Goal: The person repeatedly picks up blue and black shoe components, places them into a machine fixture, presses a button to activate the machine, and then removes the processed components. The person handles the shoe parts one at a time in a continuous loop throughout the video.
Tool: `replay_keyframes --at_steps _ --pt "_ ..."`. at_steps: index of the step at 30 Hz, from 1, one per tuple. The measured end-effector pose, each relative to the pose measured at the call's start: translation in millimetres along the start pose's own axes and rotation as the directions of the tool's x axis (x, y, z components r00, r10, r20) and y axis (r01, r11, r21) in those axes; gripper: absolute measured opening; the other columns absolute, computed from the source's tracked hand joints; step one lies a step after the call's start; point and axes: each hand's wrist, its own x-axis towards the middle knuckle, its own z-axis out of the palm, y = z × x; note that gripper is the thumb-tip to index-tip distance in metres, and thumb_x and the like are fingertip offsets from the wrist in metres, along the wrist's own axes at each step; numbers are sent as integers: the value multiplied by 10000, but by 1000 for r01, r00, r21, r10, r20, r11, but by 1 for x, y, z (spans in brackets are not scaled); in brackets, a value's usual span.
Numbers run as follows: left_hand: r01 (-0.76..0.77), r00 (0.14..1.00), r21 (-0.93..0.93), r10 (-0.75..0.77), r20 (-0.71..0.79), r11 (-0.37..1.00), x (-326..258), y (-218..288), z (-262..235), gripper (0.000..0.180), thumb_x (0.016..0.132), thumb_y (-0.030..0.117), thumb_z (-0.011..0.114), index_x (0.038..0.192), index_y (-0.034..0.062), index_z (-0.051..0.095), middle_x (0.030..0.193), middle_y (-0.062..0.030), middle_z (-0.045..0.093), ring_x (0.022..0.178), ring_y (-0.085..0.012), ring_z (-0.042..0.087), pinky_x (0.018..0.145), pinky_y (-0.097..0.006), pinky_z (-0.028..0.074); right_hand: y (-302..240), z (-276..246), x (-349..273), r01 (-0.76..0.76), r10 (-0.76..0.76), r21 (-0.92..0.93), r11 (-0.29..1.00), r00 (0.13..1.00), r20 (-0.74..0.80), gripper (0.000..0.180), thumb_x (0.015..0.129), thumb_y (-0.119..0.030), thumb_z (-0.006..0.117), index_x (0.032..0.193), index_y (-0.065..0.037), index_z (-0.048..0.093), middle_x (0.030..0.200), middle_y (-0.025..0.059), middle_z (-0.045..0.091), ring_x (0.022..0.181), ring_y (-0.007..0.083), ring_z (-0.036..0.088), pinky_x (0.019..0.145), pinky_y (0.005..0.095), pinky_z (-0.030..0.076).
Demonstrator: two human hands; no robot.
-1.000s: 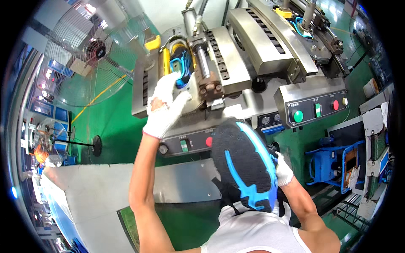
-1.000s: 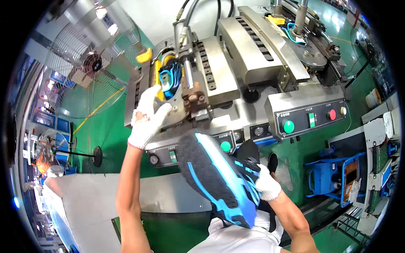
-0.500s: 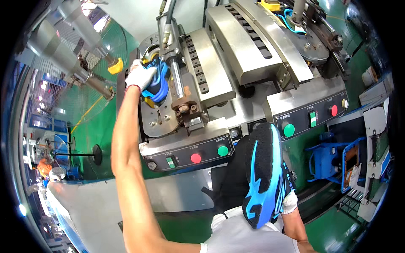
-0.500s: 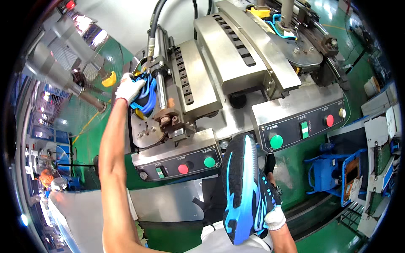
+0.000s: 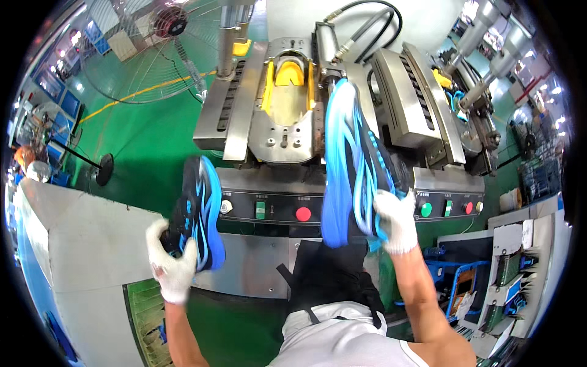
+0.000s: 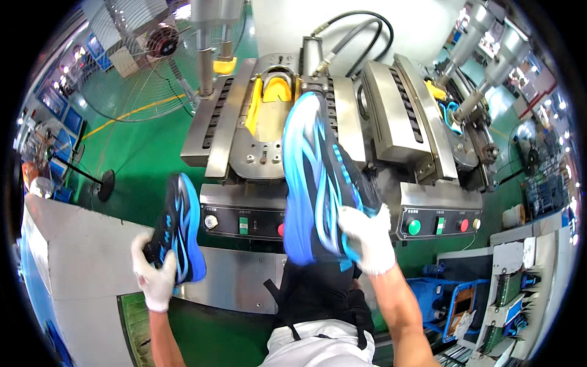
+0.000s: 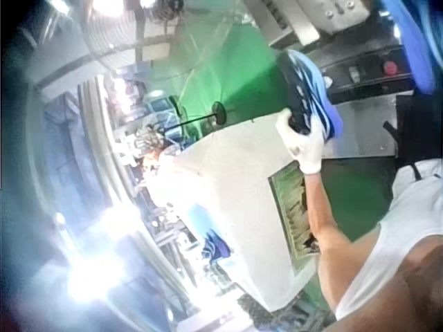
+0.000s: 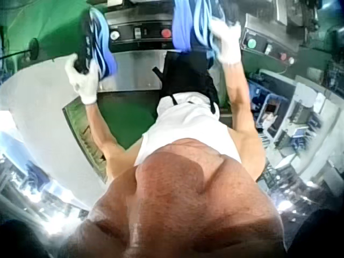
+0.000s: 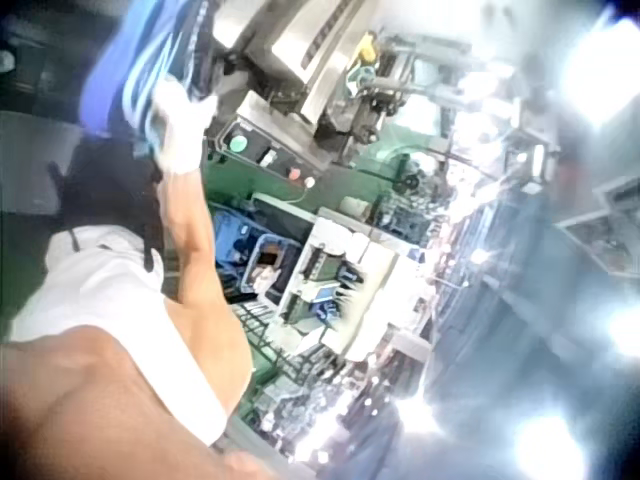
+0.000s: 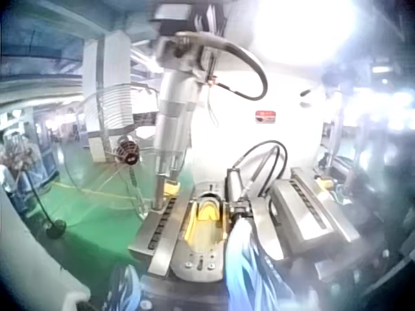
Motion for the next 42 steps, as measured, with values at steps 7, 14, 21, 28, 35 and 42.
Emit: replay_keyframes --at_steps 7,14,21,28,35,42 --pt "212 972 426 -235 1 880 -132 -138 -7 543 741 186 828 1204 77 566 1127 -170 630 1022 -410 650 895 -502 500 -54 180 196 -17 144 -426 905 952 269 340 852 -169 825 1138 -11 728 970 95 746 777 192 709 636 371 591" --pt "227 954 442 -290 81 868 -183 -183 19 582 718 230 835 1242 74 638 1221 -176 626 1060 -409 652 883 -530 538 4 232 325 25 -31 -831 556 999 10 434 775 -132 847 1131 84 726 1082 153 742 865 264 723 736 444 611" --pt "249 950 384 -301 81 889 -178 -193 24 592 749 174 827 1284 63 599 1330 -183 589 1145 -412 635 922 -516 537 11 230 352 -28 57 -781 624 998 10 327 772 -141 855 1034 42 785 1023 106 752 853 193 689 706 369 585" --pt "242 940 395 -315 131 886 -174 -194 23 603 771 176 819 1306 59 565 1437 -143 559 1160 -386 657 866 -513 565 -2 226 334 -45 187 -796 604 979 86 391 796 -92 845 1085 136 712 964 206 758 799 269 757 719 405 659" --pt "198 942 396 -286 177 897 -175 -197 22 605 781 160 822 1308 45 547 1438 -171 546 1150 -420 654 897 -511 567 41 241 377 159 -224 -981 116 966 130 298 780 -183 851 982 26 790 859 102 751 725 162 667 649 355 563" --pt "195 959 325 -249 134 925 -175 -193 32 610 798 117 802 1337 15 536 1420 -205 534 1222 -410 618 1016 -470 529 32 239 369 168 -242 -967 -190 947 212 562 727 -327 753 1192 -11 755 1230 236 736 1139 370 724 985 414 574"
